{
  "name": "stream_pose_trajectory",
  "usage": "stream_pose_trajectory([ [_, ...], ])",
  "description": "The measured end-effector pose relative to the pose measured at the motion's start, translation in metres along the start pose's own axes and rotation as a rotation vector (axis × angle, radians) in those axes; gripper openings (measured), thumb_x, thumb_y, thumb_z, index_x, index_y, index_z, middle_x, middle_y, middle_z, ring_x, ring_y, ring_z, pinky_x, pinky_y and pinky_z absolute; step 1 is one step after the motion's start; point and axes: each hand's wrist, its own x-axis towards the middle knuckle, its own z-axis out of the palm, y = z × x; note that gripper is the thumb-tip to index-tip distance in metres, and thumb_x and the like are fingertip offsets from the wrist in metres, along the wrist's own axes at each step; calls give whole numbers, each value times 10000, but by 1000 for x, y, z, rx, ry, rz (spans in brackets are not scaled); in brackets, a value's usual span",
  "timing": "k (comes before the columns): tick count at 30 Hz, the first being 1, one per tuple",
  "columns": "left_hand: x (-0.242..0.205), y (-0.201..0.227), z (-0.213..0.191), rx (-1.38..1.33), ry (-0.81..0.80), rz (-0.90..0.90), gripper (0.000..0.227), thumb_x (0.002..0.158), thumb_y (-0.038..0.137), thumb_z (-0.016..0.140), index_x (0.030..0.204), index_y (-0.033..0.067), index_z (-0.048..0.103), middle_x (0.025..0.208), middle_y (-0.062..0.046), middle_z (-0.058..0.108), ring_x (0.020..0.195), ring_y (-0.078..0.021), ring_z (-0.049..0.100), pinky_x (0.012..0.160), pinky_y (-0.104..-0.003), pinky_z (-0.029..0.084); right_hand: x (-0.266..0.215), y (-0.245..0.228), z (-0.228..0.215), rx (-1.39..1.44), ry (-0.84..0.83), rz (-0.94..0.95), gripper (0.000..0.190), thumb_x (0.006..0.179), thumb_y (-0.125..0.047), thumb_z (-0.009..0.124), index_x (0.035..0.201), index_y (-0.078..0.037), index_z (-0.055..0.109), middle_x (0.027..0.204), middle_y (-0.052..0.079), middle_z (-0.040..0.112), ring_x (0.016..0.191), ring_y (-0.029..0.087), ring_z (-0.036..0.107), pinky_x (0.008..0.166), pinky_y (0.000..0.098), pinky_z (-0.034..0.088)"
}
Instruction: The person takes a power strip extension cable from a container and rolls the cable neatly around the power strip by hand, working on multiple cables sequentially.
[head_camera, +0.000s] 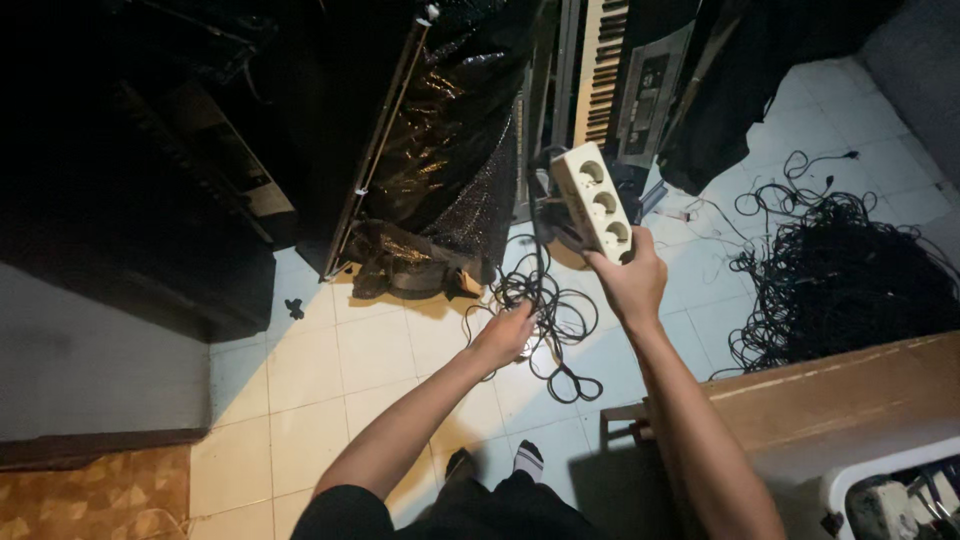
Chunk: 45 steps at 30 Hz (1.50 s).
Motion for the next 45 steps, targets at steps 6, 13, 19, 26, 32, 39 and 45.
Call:
stream_pose_trajectory([
  [6,-2,53,-50,135,-131,202,331,1002,248,515,1287,81,501,881,-258,701,835,-483,683,734,-569,529,13,2,-1,-247,25,-93,505,730,-332,832,1084,-40,621,971,192,730,880,400,697,743,501,545],
  [13,8,106,-85,633,-312,428,187,972,220,572,1096,107,656,838,-176,722,803,-385,725,711,-525,578,5,-8,0,-627,-166,-351,489,690,-223,806,1140,-117,648,973,158,614,878,392,626,656,501,523],
  [19,36,121,-135,573,-255,597,383,890,481,665,935,107,734,857,-167,735,803,-391,721,732,-505,576,-16,-14,5,-539,-330,-804,383,735,-138,728,1110,-186,666,1020,93,604,994,342,578,753,447,517],
  [26,47,97,-187,466,-217,508,459,902,570,674,1031,137,754,905,-169,746,881,-402,704,775,-488,570,-39,-20,-8,-289,-691,-643,561,612,-83,785,1157,-119,656,1121,110,598,1083,373,540,894,436,501],
  [32,58,62,-175,99,-224,369,384,910,499,687,1069,164,790,938,-162,777,863,-349,736,748,-419,584,-50,-13,-12,248,-817,-278,636,610,-107,821,1211,-46,623,1160,106,614,1145,267,603,1018,367,484],
  [39,85,14,-100,-362,-308,-13,382,946,322,605,1301,185,641,1254,-81,665,940,-220,715,804,-381,581,-25,-15,3,443,-548,89,680,646,-225,864,1252,-56,608,1121,80,695,1003,165,660,825,315,557],
  [45,59,-18,-38,-79,22,77,299,1027,351,569,1143,118,716,913,-144,742,789,-265,675,713,-396,533,19,-24,-13,-27,-203,-153,599,687,-258,864,1206,-71,629,1037,118,734,842,235,721,764,346,580],
])
